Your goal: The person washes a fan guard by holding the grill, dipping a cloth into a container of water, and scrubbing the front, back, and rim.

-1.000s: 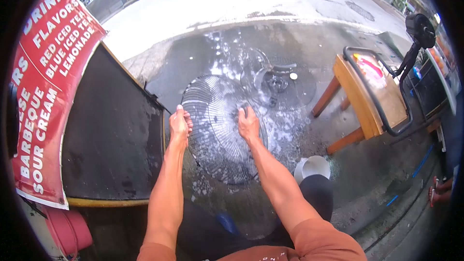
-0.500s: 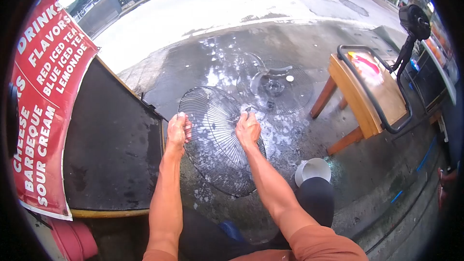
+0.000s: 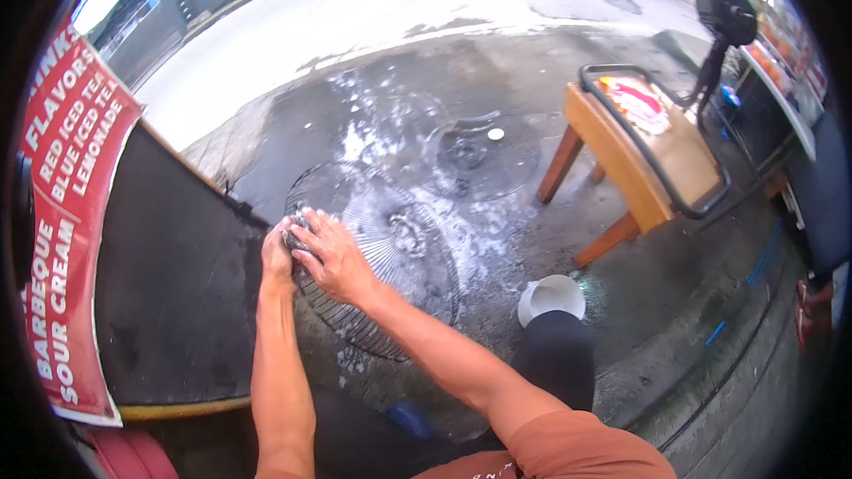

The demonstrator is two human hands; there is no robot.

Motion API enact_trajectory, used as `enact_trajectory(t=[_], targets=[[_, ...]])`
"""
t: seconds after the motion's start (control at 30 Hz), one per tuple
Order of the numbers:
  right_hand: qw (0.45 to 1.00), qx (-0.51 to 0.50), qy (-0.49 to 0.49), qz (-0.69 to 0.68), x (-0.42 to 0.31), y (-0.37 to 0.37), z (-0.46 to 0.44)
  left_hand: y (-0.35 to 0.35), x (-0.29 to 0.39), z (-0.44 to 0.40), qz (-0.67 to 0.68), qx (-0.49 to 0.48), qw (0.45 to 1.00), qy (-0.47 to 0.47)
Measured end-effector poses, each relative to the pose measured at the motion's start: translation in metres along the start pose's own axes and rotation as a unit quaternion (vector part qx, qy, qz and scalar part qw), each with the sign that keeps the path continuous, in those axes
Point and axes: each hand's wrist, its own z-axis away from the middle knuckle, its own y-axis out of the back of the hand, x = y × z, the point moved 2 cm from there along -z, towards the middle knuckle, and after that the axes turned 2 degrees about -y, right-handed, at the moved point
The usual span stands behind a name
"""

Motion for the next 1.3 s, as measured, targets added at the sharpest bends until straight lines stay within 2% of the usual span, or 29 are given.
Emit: enact_trajectory(t=[0.03,0.07,0.1,0.13,0.17,0.2,0.23,0.3,0.37,0.4,0.47,0.5,0.53,0.57,0.6,0.63,0.7,0.73,0.77,0.87,0.93,0.97,1.0,1.07,1.17,1.27,1.3], targets=[[1.0,0.021,-0.011,-0.019,0.014,-0.001,0.002,0.004,-0.003,-0.003,-0.046,0.018,0.998,0.041],[0.996,0.052,-0.07,-0.012,0.025,-0.004,0.005,0.008,-0.003,-0.006,-0.044,0.035,0.997,0.053],[0.989,0.125,-0.07,0.04,0.045,-0.013,0.006,0.01,-0.004,-0.007,-0.042,0.044,0.996,0.069],[0.987,0.122,-0.103,0.008,0.046,0.002,-0.005,0.009,-0.003,-0.005,-0.016,0.009,0.997,0.079],[0.971,0.163,-0.169,-0.035,0.069,-0.007,-0.012,0.012,-0.007,-0.01,-0.022,0.009,0.997,0.08],[0.948,0.104,-0.291,-0.068,0.074,0.003,-0.025,0.016,-0.012,-0.015,-0.047,0.036,0.996,0.072],[0.945,0.109,-0.303,-0.062,0.097,-0.001,-0.037,0.016,-0.011,-0.017,-0.059,0.032,0.996,0.064],[0.93,0.107,-0.316,-0.155,0.104,0.016,-0.061,0.016,-0.011,-0.02,-0.078,0.009,0.996,0.046],[0.915,0.05,-0.34,-0.211,0.116,0.035,-0.072,0.003,-0.003,-0.015,-0.058,0.045,0.996,0.059],[0.926,0.087,-0.309,-0.201,0.115,0.045,-0.069,0.003,0.006,-0.009,-0.012,-0.032,0.997,0.075],[0.937,0.148,-0.249,-0.195,0.105,0.06,-0.048,-0.013,0.015,0.003,0.019,-0.083,0.995,0.055],[0.928,0.108,-0.269,-0.235,0.101,0.065,-0.035,-0.023,0.023,0.011,0.031,-0.103,0.993,0.046],[0.926,0.063,-0.287,-0.239,0.08,0.074,-0.025,-0.037,0.03,0.019,0.039,-0.067,0.995,0.064],[0.921,0.02,-0.304,-0.241,0.063,0.077,-0.02,-0.04,0.02,0.015,0.08,-0.082,0.992,0.057],[0.943,0.023,-0.239,-0.231,0.1,0.029,-0.005,-0.044,0.016,0.011,0.083,-0.09,0.99,0.069],[0.984,-0.016,-0.171,-0.051,0.052,0.038,-0.006,-0.047,0.012,0.01,0.086,-0.098,0.988,0.082],[0.993,-0.036,-0.106,-0.026,0.029,0.027,-0.011,-0.05,0.009,0.007,0.19,-0.156,0.963,0.107],[0.995,-0.055,-0.083,0.001,0.009,0.023,-0.015,-0.049,0.006,0.007,0.244,-0.182,0.945,0.117],[0.995,-0.073,-0.059,0.025,-0.01,0.018,-0.02,-0.039,-0.014,0.0,0.41,-0.142,0.893,0.12],[0.993,-0.08,-0.023,0.084,-0.027,0.009,-0.021,-0.029,-0.034,-0.007,0.627,-0.15,0.736,0.207],[0.996,-0.075,-0.019,0.054,-0.017,0.006,-0.022,-0.016,-0.005,0.0,0.527,-0.175,0.816,0.16],[0.997,-0.077,-0.021,0.012,0.002,0.007,-0.02,-0.033,0.015,0.009,0.336,-0.19,0.917,0.104],[0.999,-0.041,-0.016,0.003,0.024,0.0,-0.018,-0.043,0.031,0.019,0.284,-0.095,0.949,0.099],[0.998,0.014,-0.041,-0.051,0.052,0.014,-0.013,-0.037,0.024,0.016,0.29,-0.11,0.945,0.107],[0.957,0.016,-0.288,-0.021,0.068,0.042,0.003,-0.034,0.015,0.012,0.284,-0.141,0.944,0.089],[0.95,0.016,-0.306,-0.055,0.064,0.038,0.005,-0.044,0.02,0.014,0.284,-0.139,0.945,0.08],[0.97,0.022,-0.243,-0.011,0.054,0.033,0.003,-0.045,0.018,0.014,0.283,-0.139,0.946,0.078]])
